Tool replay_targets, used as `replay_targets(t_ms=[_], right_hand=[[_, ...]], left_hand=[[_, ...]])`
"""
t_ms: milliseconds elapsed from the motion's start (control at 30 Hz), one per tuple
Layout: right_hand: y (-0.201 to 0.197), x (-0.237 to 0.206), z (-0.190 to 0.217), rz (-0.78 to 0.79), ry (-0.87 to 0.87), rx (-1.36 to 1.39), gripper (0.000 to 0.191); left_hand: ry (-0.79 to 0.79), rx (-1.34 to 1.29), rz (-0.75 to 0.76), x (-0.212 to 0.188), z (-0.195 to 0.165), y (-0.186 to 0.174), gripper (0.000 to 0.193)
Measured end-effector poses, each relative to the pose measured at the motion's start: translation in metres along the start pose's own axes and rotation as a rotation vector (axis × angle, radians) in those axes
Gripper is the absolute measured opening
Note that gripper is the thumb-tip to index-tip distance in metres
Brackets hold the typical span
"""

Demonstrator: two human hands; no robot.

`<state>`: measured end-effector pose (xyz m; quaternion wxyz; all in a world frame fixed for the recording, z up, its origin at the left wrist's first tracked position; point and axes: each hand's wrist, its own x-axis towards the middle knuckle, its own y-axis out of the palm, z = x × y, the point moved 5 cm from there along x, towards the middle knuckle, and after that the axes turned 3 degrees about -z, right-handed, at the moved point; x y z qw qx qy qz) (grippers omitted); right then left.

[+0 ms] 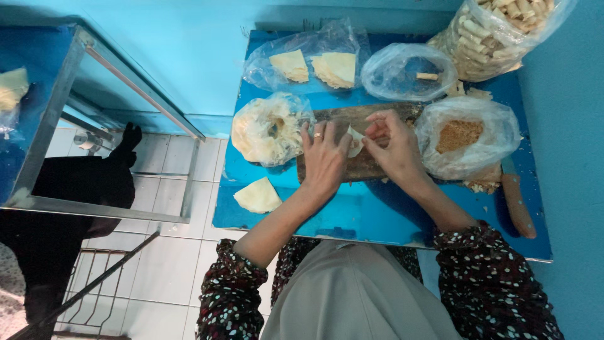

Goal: The person cuts a round sheet of dough into wedge pieces with a knife on a small wooden board, then folds the dough pieces by hand into triangular pastries and sets the folded pieces aside on the table. Bags of dough pieces and filling are arranged around the work board.

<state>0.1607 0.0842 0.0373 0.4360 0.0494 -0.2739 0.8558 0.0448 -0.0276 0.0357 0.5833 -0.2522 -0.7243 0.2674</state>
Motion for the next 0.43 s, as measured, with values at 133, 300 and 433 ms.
replay_targets(t_ms=[133, 300, 433], right_hand=[[0.0037, 0.0009, -0.0042, -0.005, -0.015, 0.014, 0.04], [0.0053, 0.0004, -0.0028, -0.004, -0.082, 0.004, 0.037], [0.0111, -0.0012, -0.0019, 0.006, -0.173, -0.028, 0.037]], left_hand=[[0.011, 0.049, 0.045, -0.001, -0.0021, 0.003, 0.013], [-0.015, 0.076, 0.009, -0.0018, -0.0025, 0.0003, 0.011], [-0.051, 0.087, 0.011, -0.0026, -0.0013, 0.0025, 0.012]])
